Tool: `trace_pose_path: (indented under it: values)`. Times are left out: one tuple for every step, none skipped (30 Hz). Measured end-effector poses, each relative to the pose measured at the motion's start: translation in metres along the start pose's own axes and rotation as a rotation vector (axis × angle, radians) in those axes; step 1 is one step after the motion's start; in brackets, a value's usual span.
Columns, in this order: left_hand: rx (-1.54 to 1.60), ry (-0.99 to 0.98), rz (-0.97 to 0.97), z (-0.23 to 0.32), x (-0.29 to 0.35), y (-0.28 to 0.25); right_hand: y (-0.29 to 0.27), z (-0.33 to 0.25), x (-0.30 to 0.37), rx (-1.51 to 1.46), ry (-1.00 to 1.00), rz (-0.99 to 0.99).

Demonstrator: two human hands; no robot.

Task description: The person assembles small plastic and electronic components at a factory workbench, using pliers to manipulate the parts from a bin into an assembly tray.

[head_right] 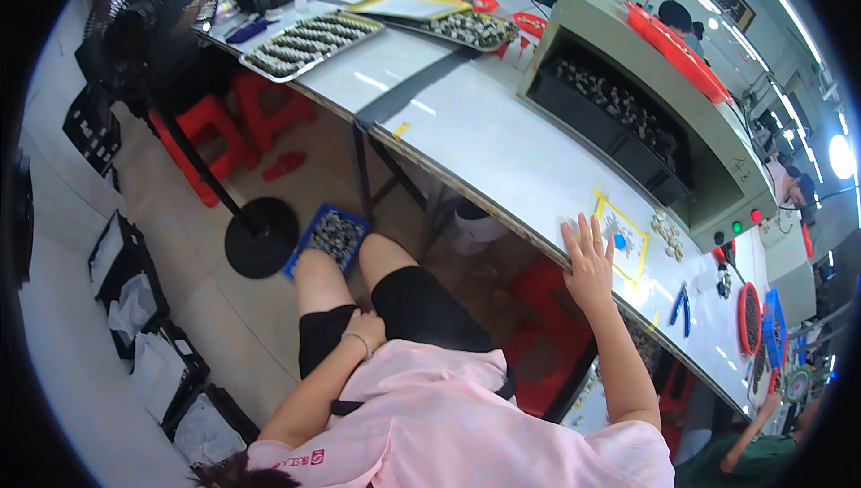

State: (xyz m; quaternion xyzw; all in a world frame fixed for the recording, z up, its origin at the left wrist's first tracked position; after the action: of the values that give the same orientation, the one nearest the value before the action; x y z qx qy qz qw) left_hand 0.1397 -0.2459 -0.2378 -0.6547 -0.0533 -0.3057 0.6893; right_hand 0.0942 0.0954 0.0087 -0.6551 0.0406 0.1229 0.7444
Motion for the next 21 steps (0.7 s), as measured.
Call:
trace_pose_path:
  values:
    - [-0.008, -0.002, 0.008, 0.001, 0.006, 0.003, 0.003, 0.0, -0.001, 0.002, -0.012, -0.019]
    - [-0.017, -0.013, 0.014, -0.002, 0.007, 0.004, 0.001, -0.001, -0.001, -0.018, -0.03, 0.03]
    - [0.002, -0.017, -0.01, -0.005, 0.006, 0.007, 0.004, -0.002, -0.004, -0.026, -0.028, 0.037]
    - [0.023, -0.012, -0.039, -0.005, 0.007, 0.009, 0.003, -0.003, -0.002, -0.027, -0.038, 0.048]
    - [0.015, -0.003, -0.046, -0.005, 0.006, 0.01, 0.002, -0.003, 0.001, -0.027, -0.043, 0.054]
    - [0.02, 0.002, -0.058, -0.004, 0.005, 0.011, 0.003, -0.001, 0.001, -0.028, -0.025, 0.045]
    - [0.017, 0.013, -0.073, -0.002, 0.003, 0.013, 0.001, -0.002, -0.003, -0.035, -0.04, 0.051]
    - [-0.001, 0.039, -0.098, 0.0, 0.002, 0.014, 0.002, -0.004, -0.005, -0.043, -0.049, 0.047]
    - [-0.018, 0.063, -0.134, 0.002, 0.001, 0.014, -0.002, -0.01, -0.009, -0.055, -0.061, 0.064]
    - [-0.033, 0.093, -0.173, 0.006, 0.001, 0.016, -0.006, -0.011, -0.011, -0.05, -0.079, 0.101]
    - [-0.037, 0.134, -0.127, 0.011, 0.001, 0.015, -0.007, -0.009, -0.012, -0.033, -0.079, 0.108]
    - [-0.035, 0.164, -0.077, 0.014, -0.001, 0.013, -0.006, -0.01, -0.015, -0.038, -0.081, 0.102]
    - [-0.045, 0.187, -0.1, 0.021, -0.002, 0.011, -0.004, -0.007, -0.016, -0.018, -0.079, 0.118]
    - [-0.063, 0.255, -0.08, 0.034, -0.004, 0.004, -0.002, -0.004, -0.017, -0.023, -0.066, 0.114]
    - [-0.08, 0.323, -0.058, 0.049, -0.005, -0.003, -0.001, -0.002, -0.016, -0.027, -0.053, 0.112]
    - [-0.085, 0.335, -0.07, 0.059, -0.007, -0.005, 0.0, 0.0, -0.016, -0.028, -0.039, 0.101]
    - [-0.131, 0.404, -0.081, 0.075, -0.008, -0.004, 0.001, 0.0, -0.015, -0.023, -0.034, 0.102]
    - [-0.176, 0.472, -0.09, 0.089, -0.008, -0.005, 0.0, 0.001, -0.015, -0.017, -0.031, 0.106]
    - [-0.182, 0.479, -0.099, 0.097, -0.009, -0.005, 0.001, 0.002, -0.014, -0.02, -0.021, 0.1]
    - [-0.147, 0.554, -0.109, 0.109, -0.008, -0.006, 0.0, 0.001, -0.014, -0.018, -0.031, 0.109]
    - [-0.112, 0.626, -0.118, 0.121, -0.005, -0.009, -0.001, 0.0, -0.015, -0.018, -0.044, 0.121]
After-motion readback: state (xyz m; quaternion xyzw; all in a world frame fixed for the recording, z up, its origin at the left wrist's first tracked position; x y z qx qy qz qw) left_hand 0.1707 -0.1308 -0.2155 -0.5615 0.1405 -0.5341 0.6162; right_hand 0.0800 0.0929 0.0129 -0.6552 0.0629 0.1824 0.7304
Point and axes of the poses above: each hand's wrist, its own x-axis away from the middle knuckle, its own y-axis out of the palm, z = x × y, the point moved 7 cm from there along -x, towards the middle knuckle, and after that the axes turned 3 degrees about -x, right-handed, at the moved point
